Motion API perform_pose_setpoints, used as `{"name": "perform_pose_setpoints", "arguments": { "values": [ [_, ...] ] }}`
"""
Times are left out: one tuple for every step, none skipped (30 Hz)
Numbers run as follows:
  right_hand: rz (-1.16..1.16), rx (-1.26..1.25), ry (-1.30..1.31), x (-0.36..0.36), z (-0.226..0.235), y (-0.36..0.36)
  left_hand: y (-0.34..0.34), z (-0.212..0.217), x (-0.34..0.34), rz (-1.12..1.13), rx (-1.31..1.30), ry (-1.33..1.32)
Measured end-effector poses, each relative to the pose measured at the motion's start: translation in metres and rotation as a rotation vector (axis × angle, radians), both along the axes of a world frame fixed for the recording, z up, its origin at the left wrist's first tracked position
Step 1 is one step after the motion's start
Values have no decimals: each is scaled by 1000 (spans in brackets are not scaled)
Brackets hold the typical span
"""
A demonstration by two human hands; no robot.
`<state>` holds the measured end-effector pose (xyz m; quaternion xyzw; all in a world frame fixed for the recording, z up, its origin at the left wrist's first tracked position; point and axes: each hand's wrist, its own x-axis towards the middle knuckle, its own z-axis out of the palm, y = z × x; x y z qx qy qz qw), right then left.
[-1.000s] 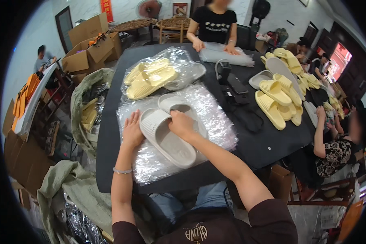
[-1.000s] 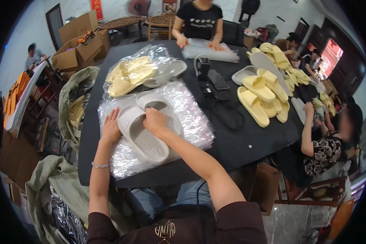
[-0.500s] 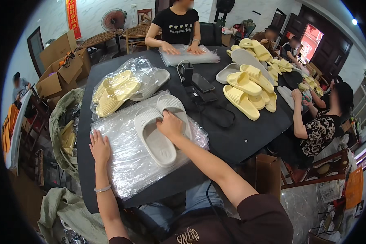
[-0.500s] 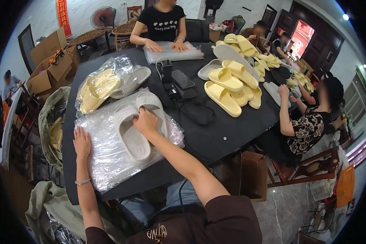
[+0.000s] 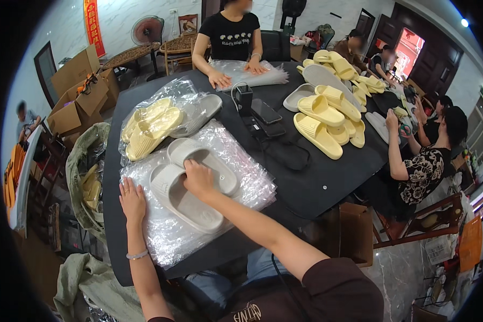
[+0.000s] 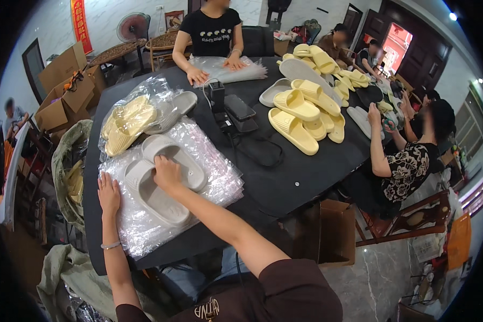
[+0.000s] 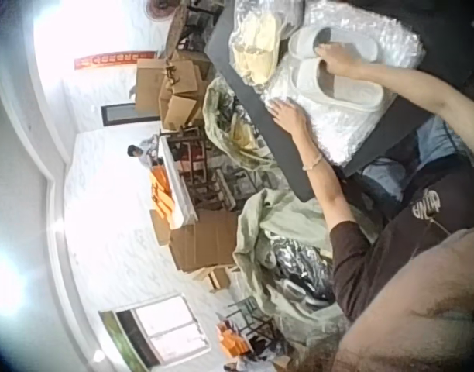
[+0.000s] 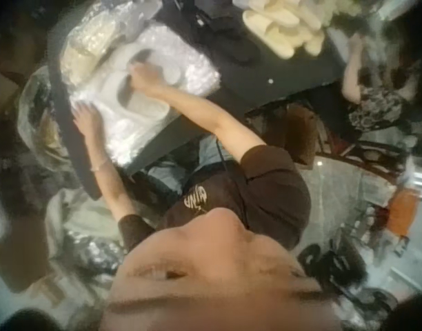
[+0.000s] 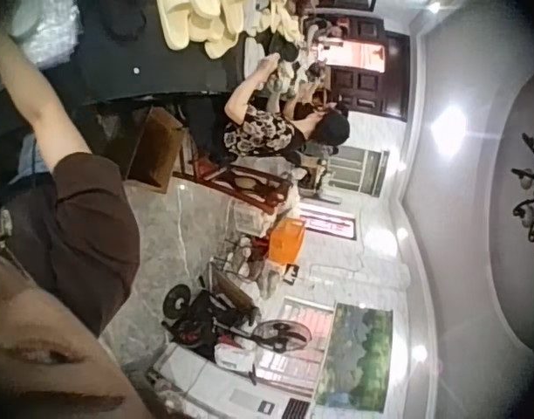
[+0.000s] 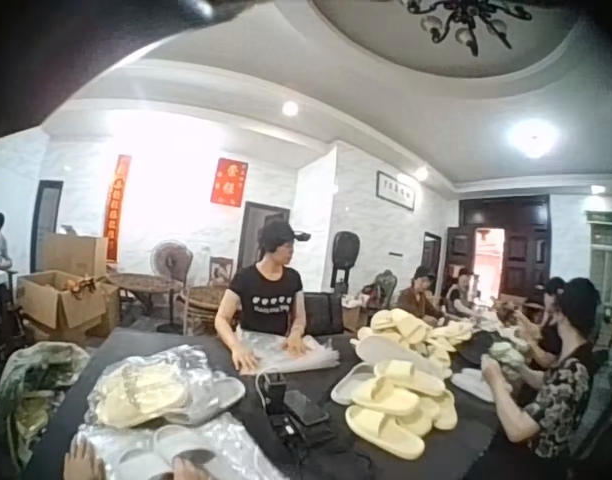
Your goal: The person retrieves pairs of slippers from large green sacks and wraps them in bubble wrap on a table. They handle multiple pairs of yellow, white, and black slippers, placing them on the wrap and folding the material around them. The wrapped items are then set aside on the table.
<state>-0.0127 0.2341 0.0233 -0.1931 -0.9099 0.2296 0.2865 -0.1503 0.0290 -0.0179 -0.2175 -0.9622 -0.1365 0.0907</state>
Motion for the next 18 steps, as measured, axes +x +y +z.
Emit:
{"name": "perform_pose_setpoints", "arguments": {
  "values": [
    [-9, 10, 17, 0, -5, -1, -3, 0, -1, 9, -5, 0],
    [-12, 14, -12, 2, -6, 0, -3, 0, 0, 14, -7, -6],
    [-2, 49, -6, 1, -8, 2, -2, 0, 2, 18, -10, -12],
    [8, 84, -1, 0, -10, 5, -2, 2, 2, 17, -10, -19],
    [24, 115, 8, -3, -13, 5, -4, 0, 0, 12, 7, 16],
    [31, 100, 11, -7, -16, 7, -7, -4, -5, 4, 23, 50],
    [38, 107, 17, -8, -19, 8, -7, -8, -10, -4, 40, 83],
    [47, 113, 19, -7, -20, 9, -4, -2, -5, 8, 56, 121],
    [55, 119, 22, -7, -20, 9, -3, 1, -3, 2, 73, 141],
    [63, 122, 25, -6, -20, 9, -3, 4, 0, -5, 91, 161],
    [71, 127, 28, -5, -21, 9, -2, 8, 3, -11, 110, 182],
    [78, 132, 31, -4, -22, 9, 1, 18, 13, -23, 153, 196],
    [78, 131, 42, -4, -22, 10, 1, 15, 11, -37, 150, 189],
    [81, 128, 55, -4, -23, 9, -2, 14, 10, -49, 143, 184],
    [82, 124, 68, -5, -23, 9, -3, 13, 9, -62, 136, 179],
    [81, 122, 80, -6, -24, 8, -3, 11, 9, -58, 175, 199],
    [72, 124, 88, -5, -24, 11, 2, 14, 12, -62, 218, 215],
    [60, 127, 96, -4, -24, 13, 6, 17, 15, -68, 261, 230]
  ]
}}
